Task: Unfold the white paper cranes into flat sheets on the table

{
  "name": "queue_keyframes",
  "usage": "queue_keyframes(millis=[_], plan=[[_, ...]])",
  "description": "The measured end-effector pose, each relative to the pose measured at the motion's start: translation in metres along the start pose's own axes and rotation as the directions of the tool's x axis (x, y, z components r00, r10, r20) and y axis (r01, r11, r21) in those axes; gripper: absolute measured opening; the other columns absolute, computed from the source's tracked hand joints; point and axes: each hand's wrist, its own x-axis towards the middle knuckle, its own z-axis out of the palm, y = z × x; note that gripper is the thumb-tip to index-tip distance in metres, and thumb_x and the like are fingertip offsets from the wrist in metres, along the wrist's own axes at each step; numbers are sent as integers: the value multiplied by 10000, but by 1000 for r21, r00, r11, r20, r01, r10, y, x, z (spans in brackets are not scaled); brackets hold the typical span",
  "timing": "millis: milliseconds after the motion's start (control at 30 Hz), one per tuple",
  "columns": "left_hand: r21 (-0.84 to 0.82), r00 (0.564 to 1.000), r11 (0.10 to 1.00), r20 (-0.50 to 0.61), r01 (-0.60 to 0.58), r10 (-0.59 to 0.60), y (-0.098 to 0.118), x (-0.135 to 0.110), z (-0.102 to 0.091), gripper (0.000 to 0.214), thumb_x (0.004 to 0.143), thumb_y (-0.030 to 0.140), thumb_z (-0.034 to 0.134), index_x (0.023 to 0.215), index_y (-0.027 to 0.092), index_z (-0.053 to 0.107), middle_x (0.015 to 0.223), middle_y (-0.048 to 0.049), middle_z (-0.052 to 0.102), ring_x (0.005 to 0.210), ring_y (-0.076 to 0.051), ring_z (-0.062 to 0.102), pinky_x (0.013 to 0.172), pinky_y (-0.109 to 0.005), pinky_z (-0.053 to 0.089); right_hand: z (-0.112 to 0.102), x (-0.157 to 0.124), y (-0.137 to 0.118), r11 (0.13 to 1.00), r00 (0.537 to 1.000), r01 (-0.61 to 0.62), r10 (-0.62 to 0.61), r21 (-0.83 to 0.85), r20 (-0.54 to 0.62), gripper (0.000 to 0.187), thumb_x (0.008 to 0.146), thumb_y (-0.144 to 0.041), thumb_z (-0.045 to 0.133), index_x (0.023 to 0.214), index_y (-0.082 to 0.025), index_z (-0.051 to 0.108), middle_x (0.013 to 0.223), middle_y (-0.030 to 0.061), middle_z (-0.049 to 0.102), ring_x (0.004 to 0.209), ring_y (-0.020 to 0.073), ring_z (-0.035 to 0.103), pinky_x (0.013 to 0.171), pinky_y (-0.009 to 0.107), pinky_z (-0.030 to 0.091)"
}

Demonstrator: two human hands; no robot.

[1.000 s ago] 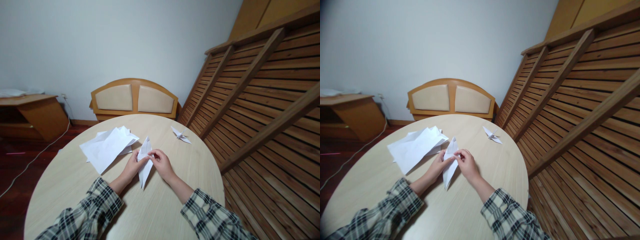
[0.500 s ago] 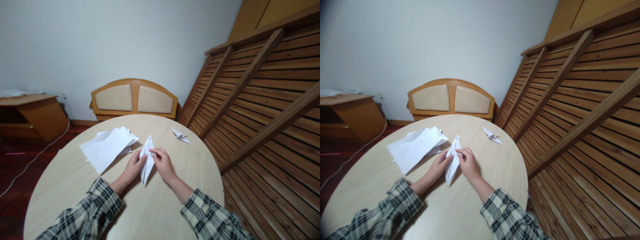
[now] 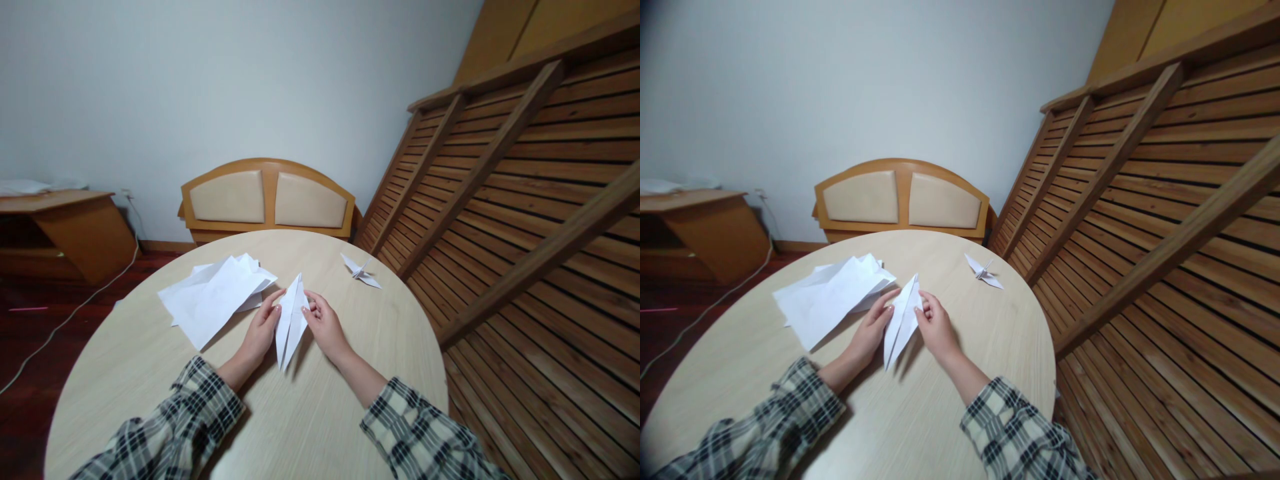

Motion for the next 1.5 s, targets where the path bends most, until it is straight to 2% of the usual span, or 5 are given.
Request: queue_keyframes(millis=[233, 633, 967, 1300, 1500], plan=[[-10, 999, 1000, 35, -20, 20, -1, 1, 1, 498, 831, 394, 575, 1273, 163, 570, 1215, -100, 646, 994, -221, 591, 875, -342, 457, -1, 2, 7, 999, 999, -33, 34, 42, -6, 414, 884, -317, 546, 1282, -206, 523, 831, 8, 570, 707, 137, 577, 652, 269, 477], [20, 998, 999, 53, 32, -33, 0, 1, 3, 554, 785, 470, 611, 1220, 131, 559, 631, 34, 516, 551, -127, 418, 509, -237, 314, -8, -2, -15, 945, 971, 154, -198, -289, -131, 113, 849, -275, 626, 880, -197, 701, 995, 75, 598, 969, 205, 602, 803, 328, 502], [-40, 997, 996, 2, 76, -76, -3, 1, 3, 513, 746, 477, 661, 1137, 150, 602, 647, 23, 579, 560, -141, 486, 523, -240, 347, -12, -4, -29, 866, 950, 237, -302, -441, -83, 229, 860, -202, 624, 1077, -211, 697, 951, 67, 699, 931, 227, 601, 881, 405, 470], [-59, 996, 997, -62, 56, -59, -5, 3, 3, 358, 726, 479, 668, 876, 169, 573, 672, 24, 575, 598, -139, 503, 554, -247, 383, -4, -3, -13, 971, 986, 137, -152, -197, -62, 319, 795, -215, 675, 1110, -201, 625, 879, 35, 684, 845, 187, 618, 806, 333, 475], [-4, 998, 1000, -50, 29, -29, -7, 4, 2, 329, 762, 492, 629, 837, 179, 560, 639, 39, 512, 562, -130, 451, 522, -242, 346, -6, -1, -12, 957, 989, 83, -112, -278, -91, 98, 833, -266, 638, 766, -196, 652, 815, 40, 647, 813, 193, 600, 760, 320, 454]])
